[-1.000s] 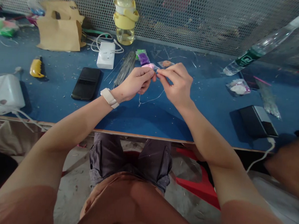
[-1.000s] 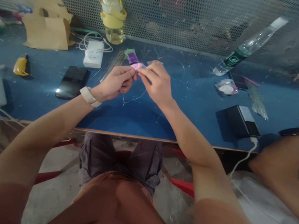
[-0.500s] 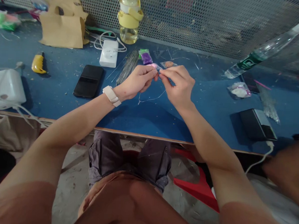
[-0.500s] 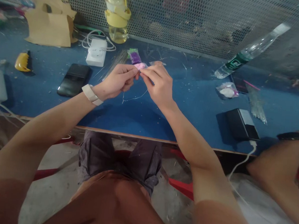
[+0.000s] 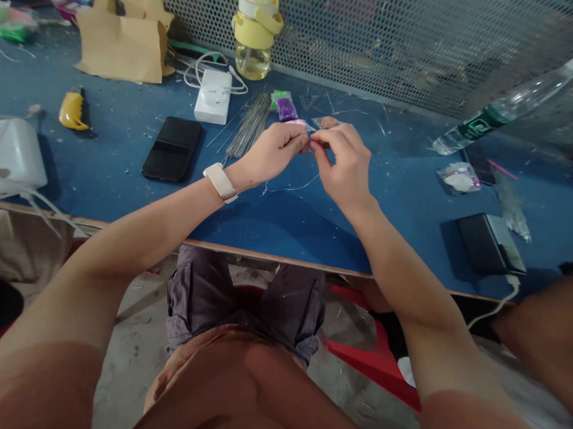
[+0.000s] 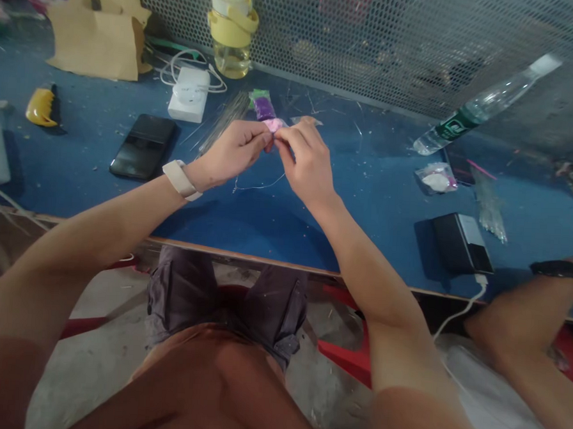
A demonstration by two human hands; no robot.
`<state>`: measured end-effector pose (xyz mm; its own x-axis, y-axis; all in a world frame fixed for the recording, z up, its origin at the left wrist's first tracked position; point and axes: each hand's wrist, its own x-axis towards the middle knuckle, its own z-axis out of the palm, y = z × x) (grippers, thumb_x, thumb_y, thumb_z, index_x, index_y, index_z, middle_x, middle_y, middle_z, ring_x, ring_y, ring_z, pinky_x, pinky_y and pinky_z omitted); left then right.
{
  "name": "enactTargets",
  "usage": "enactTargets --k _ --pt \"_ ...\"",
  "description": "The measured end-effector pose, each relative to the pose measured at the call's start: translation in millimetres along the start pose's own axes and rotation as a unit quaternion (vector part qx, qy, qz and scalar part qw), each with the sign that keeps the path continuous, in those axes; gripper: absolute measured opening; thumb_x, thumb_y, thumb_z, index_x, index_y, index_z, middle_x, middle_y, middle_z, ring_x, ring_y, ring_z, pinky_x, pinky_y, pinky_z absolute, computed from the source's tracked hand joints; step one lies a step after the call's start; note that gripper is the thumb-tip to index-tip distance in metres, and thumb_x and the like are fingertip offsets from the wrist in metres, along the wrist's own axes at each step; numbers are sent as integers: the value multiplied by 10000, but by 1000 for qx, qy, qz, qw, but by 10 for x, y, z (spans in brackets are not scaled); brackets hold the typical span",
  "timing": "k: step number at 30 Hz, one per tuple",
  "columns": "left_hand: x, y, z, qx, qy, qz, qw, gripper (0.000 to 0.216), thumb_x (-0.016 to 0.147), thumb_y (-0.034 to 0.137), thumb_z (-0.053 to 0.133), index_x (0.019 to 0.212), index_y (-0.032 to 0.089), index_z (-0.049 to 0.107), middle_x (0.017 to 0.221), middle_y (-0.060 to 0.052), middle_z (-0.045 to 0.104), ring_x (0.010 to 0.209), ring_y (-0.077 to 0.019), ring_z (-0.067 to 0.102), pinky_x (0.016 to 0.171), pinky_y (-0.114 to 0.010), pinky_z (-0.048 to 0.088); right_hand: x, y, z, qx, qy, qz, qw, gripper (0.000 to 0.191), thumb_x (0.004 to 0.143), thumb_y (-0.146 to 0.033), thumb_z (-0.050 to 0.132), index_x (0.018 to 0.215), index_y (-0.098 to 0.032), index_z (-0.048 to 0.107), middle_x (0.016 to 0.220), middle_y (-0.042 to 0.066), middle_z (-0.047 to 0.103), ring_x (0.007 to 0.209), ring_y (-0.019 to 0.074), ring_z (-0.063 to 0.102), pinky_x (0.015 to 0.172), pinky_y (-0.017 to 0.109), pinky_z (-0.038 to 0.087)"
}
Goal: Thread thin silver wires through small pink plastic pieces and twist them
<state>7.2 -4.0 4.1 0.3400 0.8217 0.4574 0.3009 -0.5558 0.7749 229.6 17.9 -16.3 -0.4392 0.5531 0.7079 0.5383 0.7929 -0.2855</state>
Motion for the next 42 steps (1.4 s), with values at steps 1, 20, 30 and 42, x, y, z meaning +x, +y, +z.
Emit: enactTargets --k 1,20,30,42 --pt "0 -5 -1 7 0 4 1000 449 1215 467 531 820 258 577 626 -9 546 745 -205 645 647 -316 492 2 5 0 8 -4 2 1000 341 1223 -532 494 1218 -308 752 1164 94 753 1255 348 740 1217 705 585" --pt "30 20 -74 67 -16 30 997 368 1186 291 552 824 244 599 714 -15 623 782 -199 653 753 -326 491 -31 -30 51 6 18 9 1000 369 1237 -554 448 1186 -290 700 1123 84 693 1190 320 717 1183 687 602" --pt "21 46 -108 90 -24 47 995 352 1173 281 531 837 241 629 761 -35 676 830 -209 690 775 -335 520 -10 -28 -21 0 -4 5 1000 348 1219 -564 491 1227 -320 739 1175 96 735 1263 348 723 1201 692 589" --pt "-12 22 -86 135 -8 49 990 320 1126 199 541 826 248 638 831 -56 746 829 -221 724 737 -340 520 22 -107 -25 8 -31 20 999 396 1223 -591 420 1175 -318 703 1219 105 717 1360 378 691 1266 747 536"
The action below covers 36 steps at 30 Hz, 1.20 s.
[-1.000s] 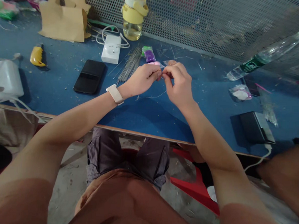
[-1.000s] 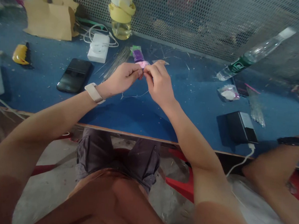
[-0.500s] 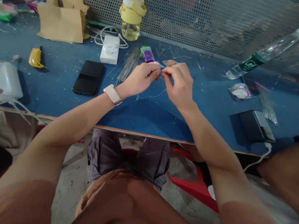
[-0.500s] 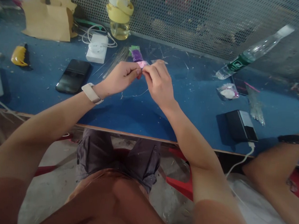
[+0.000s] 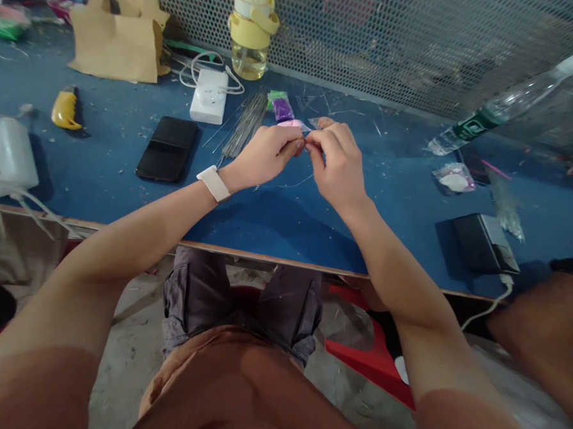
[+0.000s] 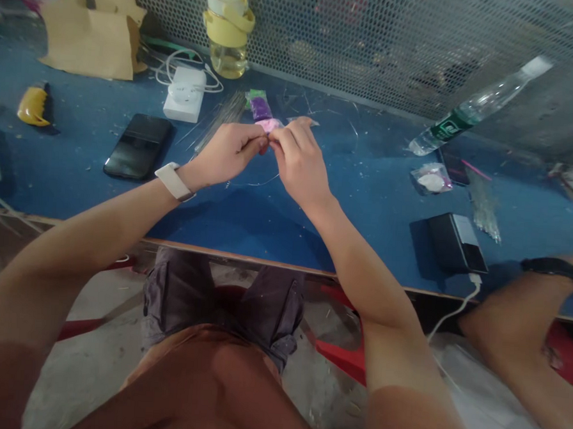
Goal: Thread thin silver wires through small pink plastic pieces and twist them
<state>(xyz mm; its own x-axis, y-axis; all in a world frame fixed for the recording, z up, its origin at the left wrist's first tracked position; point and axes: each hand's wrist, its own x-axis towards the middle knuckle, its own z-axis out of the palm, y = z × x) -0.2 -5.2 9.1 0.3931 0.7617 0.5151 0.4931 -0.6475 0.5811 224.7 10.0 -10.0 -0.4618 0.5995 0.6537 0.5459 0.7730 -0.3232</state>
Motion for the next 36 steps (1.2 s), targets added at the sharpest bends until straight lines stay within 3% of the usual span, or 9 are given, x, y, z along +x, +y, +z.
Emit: enactTargets --k 11,19,26,32,36 --pt "-15 -75 9 15 -9 1 1000 256 1137 274 544 920 254 678 796 -69 699 849 -273 746 778 -380 515 10 -11 20 14 -18 4 1000 379 1228 -600 407 1155 -302 629 1206 104 681 1316 364 675 1239 714 557" --pt "-13 -71 -14 61 -27 -11 998 168 1118 211 597 1003 235 717 882 -82 742 945 -300 780 894 -403 536 22 -7 49 50 -30 40 998 296 1212 -552 502 1136 -305 649 1091 71 673 1058 296 682 1102 598 623" --pt "-25 -131 -32 115 -43 17 992 148 1092 182 604 1105 226 745 824 -74 700 913 -295 754 892 -399 535 27 29 60 75 -33 61 995 313 1189 -576 580 1096 -296 685 898 15 629 871 244 648 983 526 658" --pt "-42 -199 -55 150 -60 38 986 170 1098 221 579 1137 230 744 806 -87 710 871 -292 738 831 -383 531 22 37 60 69 -48 57 995 244 1200 -491 584 1137 -293 712 974 38 687 963 265 698 1032 554 653" --pt "-59 -221 -28 134 -20 46 990 198 1148 300 546 1165 247 737 855 -90 755 855 -269 738 779 -354 516 44 -17 45 50 -13 44 998 223 1178 -492 620 1135 -295 714 1117 67 726 1091 286 713 1065 559 648"
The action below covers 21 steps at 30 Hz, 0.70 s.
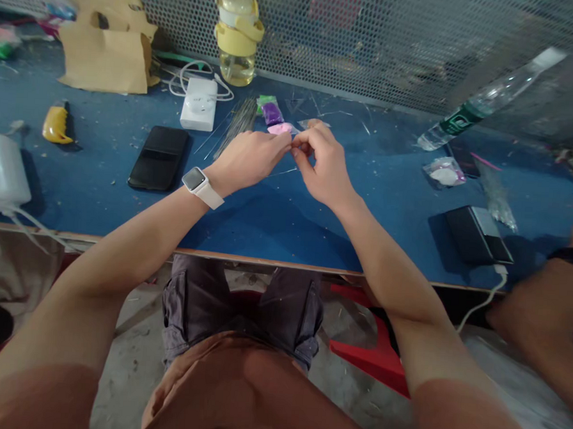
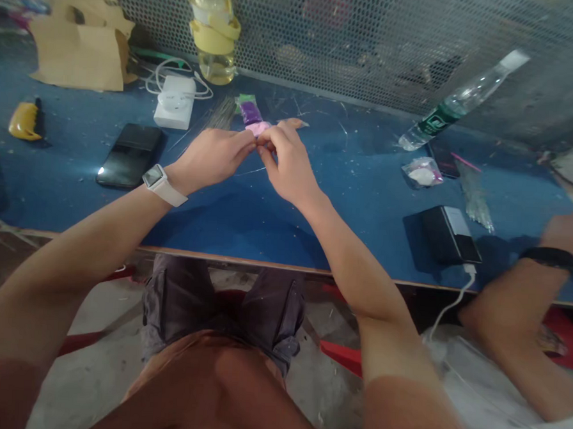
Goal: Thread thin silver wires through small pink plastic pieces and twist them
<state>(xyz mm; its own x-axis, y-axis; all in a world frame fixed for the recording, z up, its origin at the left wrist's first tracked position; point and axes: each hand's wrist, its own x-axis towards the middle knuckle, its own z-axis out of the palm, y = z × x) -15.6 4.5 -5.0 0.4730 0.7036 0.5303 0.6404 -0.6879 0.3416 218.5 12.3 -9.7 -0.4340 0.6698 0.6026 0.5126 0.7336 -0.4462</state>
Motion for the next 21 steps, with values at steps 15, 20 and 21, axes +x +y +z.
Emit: enactTargets --k 15,20,21 --pt "21 26 -126 70 33 74 994 290 1203 283 497 1124 239 773 1122 -128 783 1099 -293 740 1016 -457 586 53 -45 -1 228 -15 70 971 683 1007 -938 623 913 -284 796 1003 60 837 1001 260 758 937 441 634" --pt "21 451 -345 -26 129 96 987 305 1197 350 579 1368 186 772 1379 -211 746 1287 -312 735 1132 -490 616 27 79 81 217 41 71 973 627 1012 -891 677 946 -281 800 1010 54 834 984 260 753 944 449 616" --pt "4 614 -455 -92 116 107 983 285 1205 365 575 1359 223 769 1253 -148 787 1151 -257 774 1034 -415 657 18 103 91 201 49 66 976 613 1017 -878 685 953 -280 806 1009 55 835 986 261 749 944 450 611"
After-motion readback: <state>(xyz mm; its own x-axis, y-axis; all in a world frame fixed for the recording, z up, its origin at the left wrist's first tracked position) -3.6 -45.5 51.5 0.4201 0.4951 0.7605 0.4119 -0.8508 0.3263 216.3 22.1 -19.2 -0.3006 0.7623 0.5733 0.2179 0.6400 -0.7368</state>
